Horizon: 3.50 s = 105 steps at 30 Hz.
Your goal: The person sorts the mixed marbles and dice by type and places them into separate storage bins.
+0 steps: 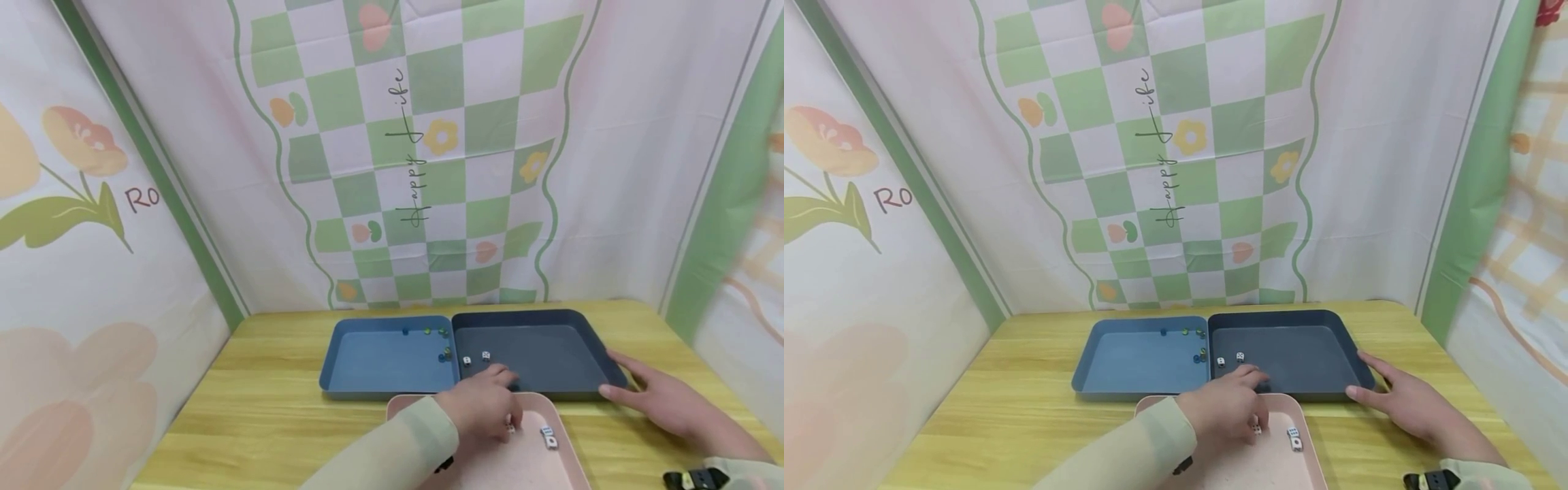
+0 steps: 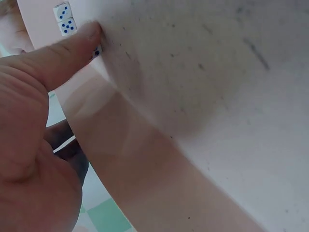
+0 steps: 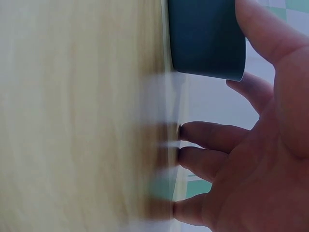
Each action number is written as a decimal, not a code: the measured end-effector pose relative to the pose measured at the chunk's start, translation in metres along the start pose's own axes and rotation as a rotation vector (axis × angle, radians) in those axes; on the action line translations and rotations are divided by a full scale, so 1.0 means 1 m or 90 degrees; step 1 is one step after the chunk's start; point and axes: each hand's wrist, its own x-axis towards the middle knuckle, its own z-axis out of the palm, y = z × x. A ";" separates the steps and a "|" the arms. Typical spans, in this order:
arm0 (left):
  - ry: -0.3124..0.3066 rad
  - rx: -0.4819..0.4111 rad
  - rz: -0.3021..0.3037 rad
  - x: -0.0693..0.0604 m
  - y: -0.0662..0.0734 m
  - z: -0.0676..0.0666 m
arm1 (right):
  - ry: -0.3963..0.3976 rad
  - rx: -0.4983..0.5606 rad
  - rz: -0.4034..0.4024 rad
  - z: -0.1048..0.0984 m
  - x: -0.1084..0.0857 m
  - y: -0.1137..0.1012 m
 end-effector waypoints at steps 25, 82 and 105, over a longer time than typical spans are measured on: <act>0.069 -0.278 0.043 -0.006 -0.014 -0.015 | 0.004 -0.002 -0.004 0.001 -0.001 0.000; 0.248 -0.386 -0.361 -0.004 -0.050 -0.024 | 0.009 0.012 -0.004 0.000 -0.001 0.000; 0.213 -0.256 -0.158 -0.012 0.013 -0.034 | 0.017 0.011 -0.004 0.003 0.001 0.004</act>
